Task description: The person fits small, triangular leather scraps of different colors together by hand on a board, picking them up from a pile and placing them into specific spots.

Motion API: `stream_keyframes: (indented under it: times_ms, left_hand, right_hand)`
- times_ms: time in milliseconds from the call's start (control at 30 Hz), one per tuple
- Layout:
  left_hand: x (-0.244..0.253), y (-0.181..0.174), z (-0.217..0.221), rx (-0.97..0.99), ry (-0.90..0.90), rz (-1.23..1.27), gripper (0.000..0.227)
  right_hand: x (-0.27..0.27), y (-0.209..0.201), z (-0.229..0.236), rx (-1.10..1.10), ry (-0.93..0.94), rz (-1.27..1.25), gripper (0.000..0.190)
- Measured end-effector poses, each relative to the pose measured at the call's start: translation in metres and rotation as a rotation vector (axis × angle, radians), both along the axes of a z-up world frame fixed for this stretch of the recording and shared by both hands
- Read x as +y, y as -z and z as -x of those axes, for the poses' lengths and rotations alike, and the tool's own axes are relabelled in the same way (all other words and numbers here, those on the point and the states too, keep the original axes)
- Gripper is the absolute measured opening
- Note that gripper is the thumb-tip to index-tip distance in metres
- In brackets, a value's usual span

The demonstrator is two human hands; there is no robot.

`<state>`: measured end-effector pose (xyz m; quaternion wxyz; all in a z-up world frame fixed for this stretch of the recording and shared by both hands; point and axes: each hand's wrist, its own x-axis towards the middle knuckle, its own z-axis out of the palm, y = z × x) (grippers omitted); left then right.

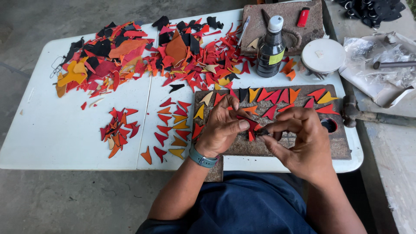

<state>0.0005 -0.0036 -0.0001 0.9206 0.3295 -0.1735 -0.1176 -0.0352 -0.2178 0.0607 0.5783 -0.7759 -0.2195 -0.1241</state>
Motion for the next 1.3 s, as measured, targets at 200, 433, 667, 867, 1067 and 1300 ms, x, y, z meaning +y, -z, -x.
stream_keyframes:
  times_ms: [200, 433, 667, 867, 1067, 1300]
  left_hand:
    - [-0.004, 0.007, -0.002, 0.083, -0.084, 0.087, 0.043]
    - [-0.004, 0.004, 0.01, 0.008, -0.195, -0.159, 0.044]
    - [0.019, 0.009, 0.028, -0.136, -0.405, -0.551, 0.045]
    - [0.107, 0.03, 0.022, -0.073, -0.646, -0.812, 0.044]
    - [0.223, 0.05, 0.012, 0.113, -0.932, -0.974, 0.045]
    - [0.275, 0.073, -0.027, 0.162, -1.129, -1.466, 0.044]
  right_hand:
    - [0.004, 0.012, 0.012, -0.02, 0.13, 0.139, 0.058]
    - [-0.029, 0.044, 0.004, 0.068, 0.189, -0.246, 0.059]
    - [-0.06, 0.097, -0.027, -0.043, 0.111, -0.281, 0.046]
    - [-0.055, 0.121, -0.038, 0.008, 0.16, -0.241, 0.049]
    - [-0.052, 0.133, -0.044, -0.006, 0.117, -0.197, 0.046]
    - [-0.052, 0.139, -0.046, 0.063, 0.145, -0.157, 0.047]
